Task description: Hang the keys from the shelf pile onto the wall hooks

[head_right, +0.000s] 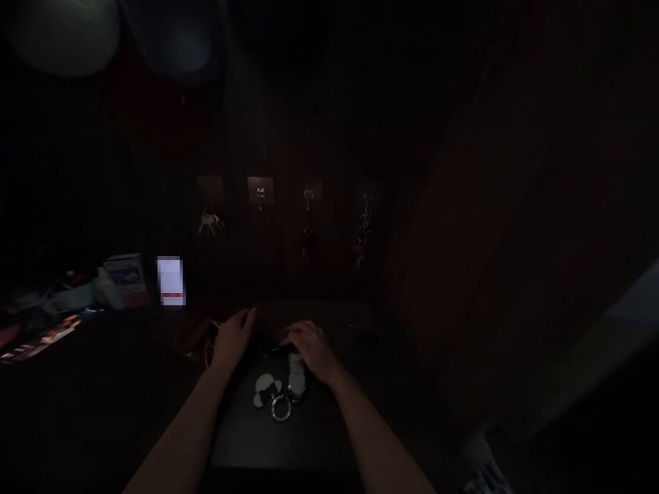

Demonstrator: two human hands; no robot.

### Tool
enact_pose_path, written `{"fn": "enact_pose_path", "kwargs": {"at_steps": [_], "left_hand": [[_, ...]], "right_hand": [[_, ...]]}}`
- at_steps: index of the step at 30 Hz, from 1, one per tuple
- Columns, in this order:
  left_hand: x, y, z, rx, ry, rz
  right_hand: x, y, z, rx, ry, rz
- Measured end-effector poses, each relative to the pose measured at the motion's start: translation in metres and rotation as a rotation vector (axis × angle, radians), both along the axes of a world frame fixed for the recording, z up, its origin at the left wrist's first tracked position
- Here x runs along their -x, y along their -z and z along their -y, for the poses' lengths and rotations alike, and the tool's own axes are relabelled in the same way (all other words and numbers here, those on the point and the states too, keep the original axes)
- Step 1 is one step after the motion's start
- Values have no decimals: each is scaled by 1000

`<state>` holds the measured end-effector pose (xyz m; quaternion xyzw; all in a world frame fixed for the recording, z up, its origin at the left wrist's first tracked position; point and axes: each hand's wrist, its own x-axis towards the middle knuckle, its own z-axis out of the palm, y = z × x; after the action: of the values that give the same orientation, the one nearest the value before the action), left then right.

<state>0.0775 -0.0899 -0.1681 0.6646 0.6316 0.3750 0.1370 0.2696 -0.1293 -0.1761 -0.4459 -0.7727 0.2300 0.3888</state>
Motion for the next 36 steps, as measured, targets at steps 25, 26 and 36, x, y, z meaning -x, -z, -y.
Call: {"fn": "enact_pose_path", "kwargs": {"at_steps": [25,26,36], "left_hand": [[-6,13,-3,-191,448,-46],[-7,15,-3,-196,482,-73],[-12,23,-5,-181,438,-222]], "right_hand": [[-3,3,-4,83,261,44],[-4,4,-5,82,269,49],[-6,10,-10,-1,281,85]]}}
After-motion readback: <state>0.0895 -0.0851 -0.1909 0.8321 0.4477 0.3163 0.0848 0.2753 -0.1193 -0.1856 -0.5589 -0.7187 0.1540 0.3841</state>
